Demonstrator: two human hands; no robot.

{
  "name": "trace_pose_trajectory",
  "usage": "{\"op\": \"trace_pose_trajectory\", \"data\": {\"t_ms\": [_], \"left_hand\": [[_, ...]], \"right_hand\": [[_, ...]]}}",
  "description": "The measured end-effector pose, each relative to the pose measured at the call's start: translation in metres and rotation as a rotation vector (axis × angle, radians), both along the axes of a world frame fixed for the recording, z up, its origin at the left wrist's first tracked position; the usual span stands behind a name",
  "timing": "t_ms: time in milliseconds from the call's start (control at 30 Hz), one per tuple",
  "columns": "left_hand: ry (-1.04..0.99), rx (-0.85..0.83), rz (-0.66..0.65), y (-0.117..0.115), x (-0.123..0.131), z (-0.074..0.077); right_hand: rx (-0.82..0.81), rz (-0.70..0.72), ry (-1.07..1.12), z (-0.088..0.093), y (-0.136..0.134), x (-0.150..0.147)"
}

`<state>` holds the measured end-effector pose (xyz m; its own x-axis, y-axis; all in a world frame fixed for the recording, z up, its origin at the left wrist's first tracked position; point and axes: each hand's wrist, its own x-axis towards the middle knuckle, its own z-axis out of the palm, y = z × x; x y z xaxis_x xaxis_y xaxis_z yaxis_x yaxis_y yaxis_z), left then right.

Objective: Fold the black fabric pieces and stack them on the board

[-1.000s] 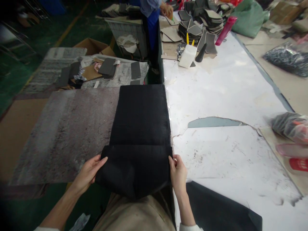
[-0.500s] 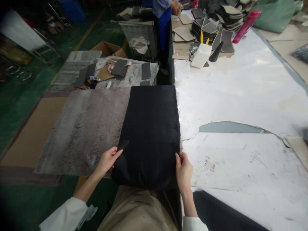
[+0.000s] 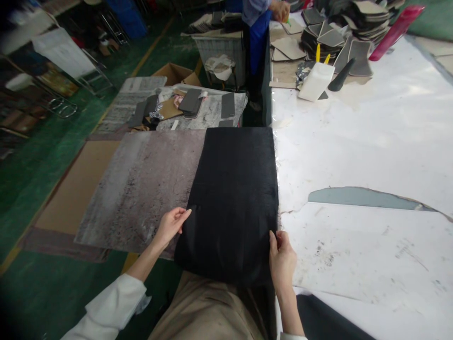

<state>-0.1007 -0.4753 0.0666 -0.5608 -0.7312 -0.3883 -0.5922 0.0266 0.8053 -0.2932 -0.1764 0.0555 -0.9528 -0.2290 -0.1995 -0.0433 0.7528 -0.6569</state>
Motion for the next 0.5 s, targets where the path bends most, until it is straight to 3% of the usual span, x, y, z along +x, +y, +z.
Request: {"op": "trace_pose_trajectory", "data": {"t_ms": [500], "left_hand": [[-0.046, -0.118, 0.024, -0.007, -0.011, -0.014]], "right_hand": [[0.028, -0.005, 0.021, 0.005, -0.009, 0.002]]}}
